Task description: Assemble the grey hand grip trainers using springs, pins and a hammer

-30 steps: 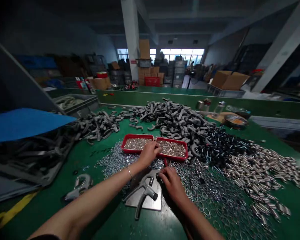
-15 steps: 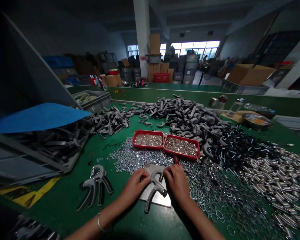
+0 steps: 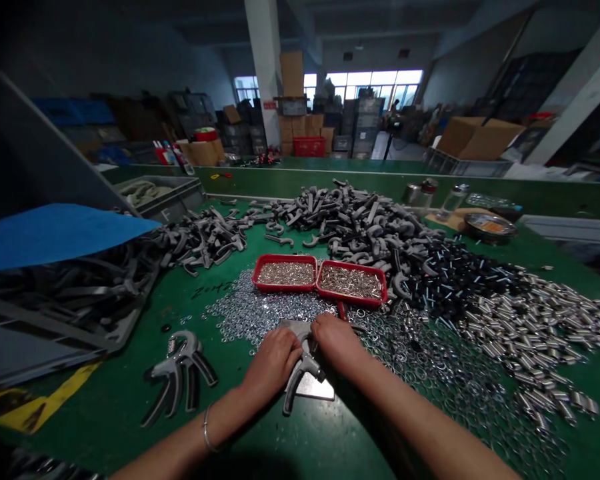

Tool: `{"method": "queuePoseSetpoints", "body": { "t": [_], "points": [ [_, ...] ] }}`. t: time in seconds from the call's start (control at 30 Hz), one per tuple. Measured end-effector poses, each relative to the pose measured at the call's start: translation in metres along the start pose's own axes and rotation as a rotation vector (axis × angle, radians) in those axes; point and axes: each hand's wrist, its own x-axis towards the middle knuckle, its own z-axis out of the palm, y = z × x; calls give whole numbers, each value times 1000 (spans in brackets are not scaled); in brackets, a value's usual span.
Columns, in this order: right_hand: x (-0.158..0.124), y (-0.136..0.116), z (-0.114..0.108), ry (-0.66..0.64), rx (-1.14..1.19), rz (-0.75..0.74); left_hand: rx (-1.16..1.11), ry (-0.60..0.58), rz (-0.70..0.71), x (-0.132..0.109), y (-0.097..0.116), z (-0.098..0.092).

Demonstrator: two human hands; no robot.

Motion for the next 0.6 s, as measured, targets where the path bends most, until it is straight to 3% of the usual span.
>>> {"method": "queuePoseSetpoints", "body": {
  "t": [0.13, 0.23, 0.4, 0.6],
  "points": [
    [-19, 9, -8, 0, -20, 86, 210, -107, 263, 1, 0, -1],
    [-57, 18, -10, 4, -71, 259, 240, -146, 327, -11, 3, -2],
    [-104, 23, 5, -139, 74, 479, 170, -118, 201, -37, 12, -6],
    [-111, 31, 13, 106, 461, 502, 202, -113, 100, -41, 21, -8]
  ]
}}
